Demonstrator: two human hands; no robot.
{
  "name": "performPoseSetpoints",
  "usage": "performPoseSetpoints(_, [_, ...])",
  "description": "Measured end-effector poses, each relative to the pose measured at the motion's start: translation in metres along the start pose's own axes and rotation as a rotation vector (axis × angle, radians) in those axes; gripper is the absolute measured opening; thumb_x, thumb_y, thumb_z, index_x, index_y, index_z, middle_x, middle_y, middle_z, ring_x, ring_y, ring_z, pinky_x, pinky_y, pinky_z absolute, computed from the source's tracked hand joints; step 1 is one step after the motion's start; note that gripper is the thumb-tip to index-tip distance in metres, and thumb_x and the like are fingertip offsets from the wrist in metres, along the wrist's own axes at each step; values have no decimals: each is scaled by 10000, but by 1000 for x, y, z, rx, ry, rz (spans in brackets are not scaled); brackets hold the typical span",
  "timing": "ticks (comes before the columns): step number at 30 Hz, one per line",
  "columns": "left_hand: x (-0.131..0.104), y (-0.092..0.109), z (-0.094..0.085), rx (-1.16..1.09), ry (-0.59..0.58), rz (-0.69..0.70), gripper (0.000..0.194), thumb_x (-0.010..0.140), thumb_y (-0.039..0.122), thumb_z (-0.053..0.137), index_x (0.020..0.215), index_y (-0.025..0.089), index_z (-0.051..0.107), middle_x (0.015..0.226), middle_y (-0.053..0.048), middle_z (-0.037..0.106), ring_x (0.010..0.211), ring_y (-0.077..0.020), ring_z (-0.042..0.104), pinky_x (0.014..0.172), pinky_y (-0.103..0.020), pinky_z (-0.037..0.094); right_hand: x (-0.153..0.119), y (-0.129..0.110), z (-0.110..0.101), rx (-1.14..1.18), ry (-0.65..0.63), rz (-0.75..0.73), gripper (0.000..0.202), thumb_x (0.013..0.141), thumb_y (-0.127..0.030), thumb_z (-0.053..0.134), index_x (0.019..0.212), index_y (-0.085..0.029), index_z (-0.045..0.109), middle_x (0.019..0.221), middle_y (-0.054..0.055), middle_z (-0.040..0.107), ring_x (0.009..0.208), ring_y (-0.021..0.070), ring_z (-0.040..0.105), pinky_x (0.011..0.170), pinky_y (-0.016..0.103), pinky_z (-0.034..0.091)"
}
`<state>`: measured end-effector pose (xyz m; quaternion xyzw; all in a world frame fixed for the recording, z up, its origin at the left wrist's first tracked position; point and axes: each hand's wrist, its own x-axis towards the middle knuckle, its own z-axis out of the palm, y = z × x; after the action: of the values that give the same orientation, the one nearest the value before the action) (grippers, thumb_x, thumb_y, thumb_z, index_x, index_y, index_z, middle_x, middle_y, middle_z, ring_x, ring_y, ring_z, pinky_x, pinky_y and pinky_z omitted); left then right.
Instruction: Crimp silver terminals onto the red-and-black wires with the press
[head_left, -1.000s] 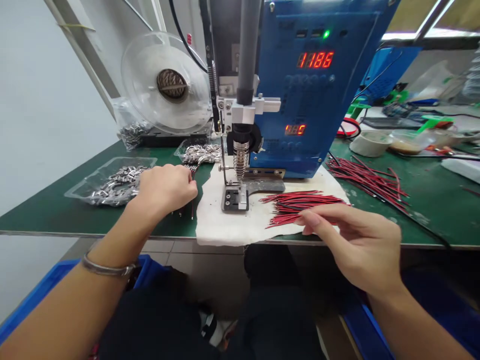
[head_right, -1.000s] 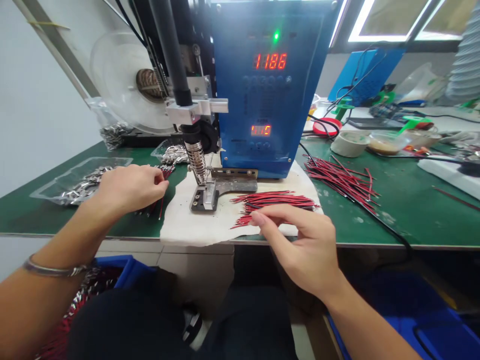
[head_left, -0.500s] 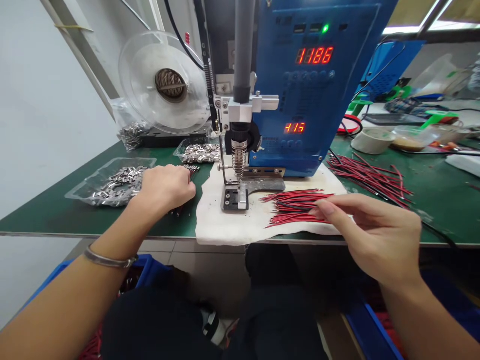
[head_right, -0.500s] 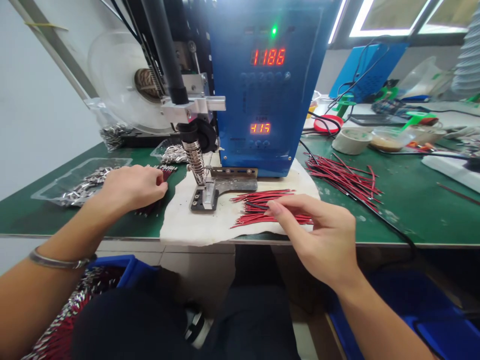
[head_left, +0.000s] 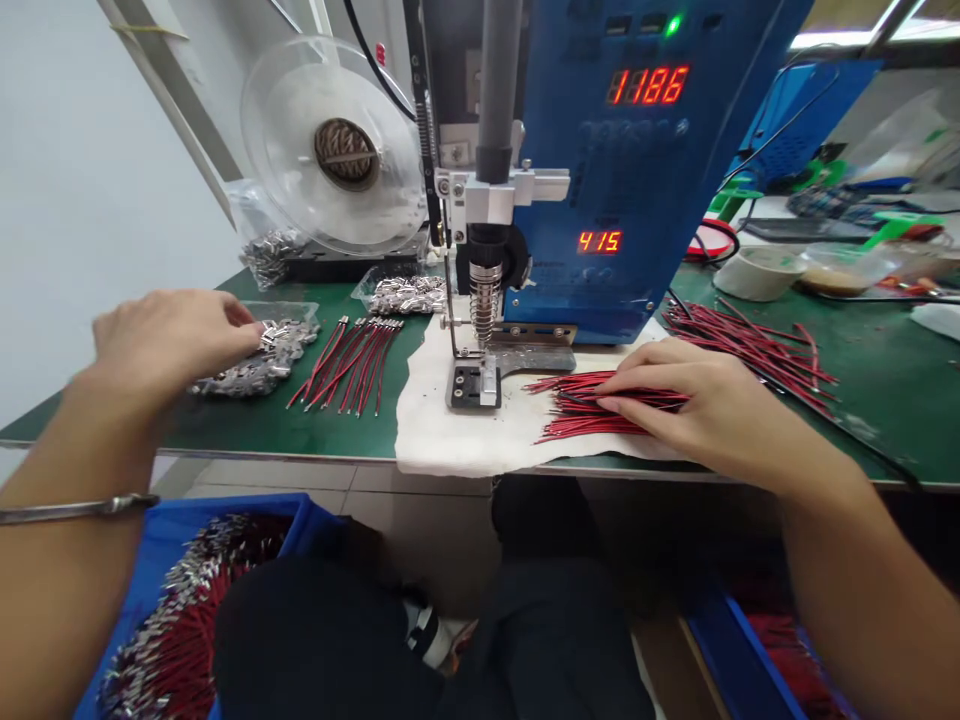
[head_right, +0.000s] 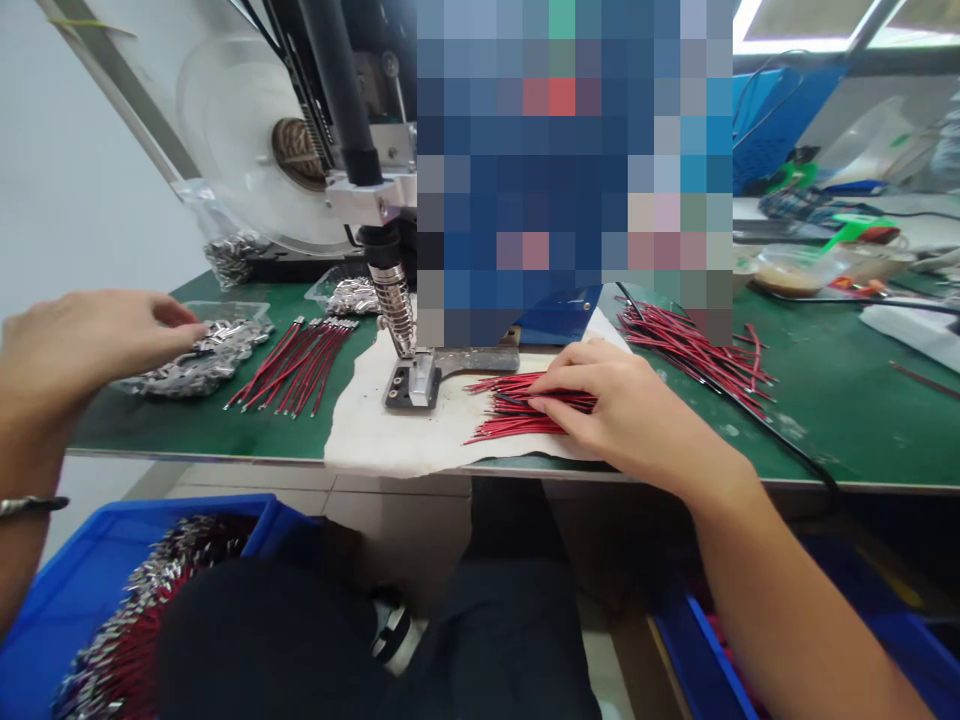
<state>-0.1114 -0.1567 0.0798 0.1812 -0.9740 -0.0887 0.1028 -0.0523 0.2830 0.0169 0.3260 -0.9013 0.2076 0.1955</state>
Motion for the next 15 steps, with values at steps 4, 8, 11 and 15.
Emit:
performPoseSetpoints(4, [17, -20, 7, 231, -127, -33, 541, 694, 576, 668, 1073, 205, 775, 1014, -133, 644, 954, -365, 538, 962, -575, 398, 7, 3, 1, -6, -133, 24, 258, 961, -355, 578, 917, -211, 788, 943, 80, 724, 853, 237, 671, 780, 390, 527])
performPoseSetpoints(8, [31, -32, 23, 159, -120, 12, 348, 660, 504, 785, 884, 237, 789, 829, -54, 637, 743, -218, 453, 842, -385, 378, 13, 6, -3, 13, -195, 46, 269, 960, -369, 567, 912, -212, 780, 921, 69, 728, 806, 214, 677, 748, 370, 525])
performPoseSetpoints(11, [37, -37, 30, 82, -65, 15, 209, 670, 436, 831, 749, 250, 779, 700, -15, 593, 651, -171, 390, 693, -289, 244, 16, 10, -9, 4, -187, 75, 275, 960, -386, 558, 925, -213, 768, 934, 62, 733, 795, 198, 684, 737, 351, 518])
performPoseSetpoints(15, [43, -42, 35, -354, 7, -10, 256, 429, 172, 945, 539, 230, 721, 499, 14, 535, 605, -171, 328, 627, -285, 148, 24, 18, -11, -42, -189, 99, 341, 977, -402, 490, 971, -203, 767, 1007, 86, 741, 844, 216, 695, 771, 369, 514])
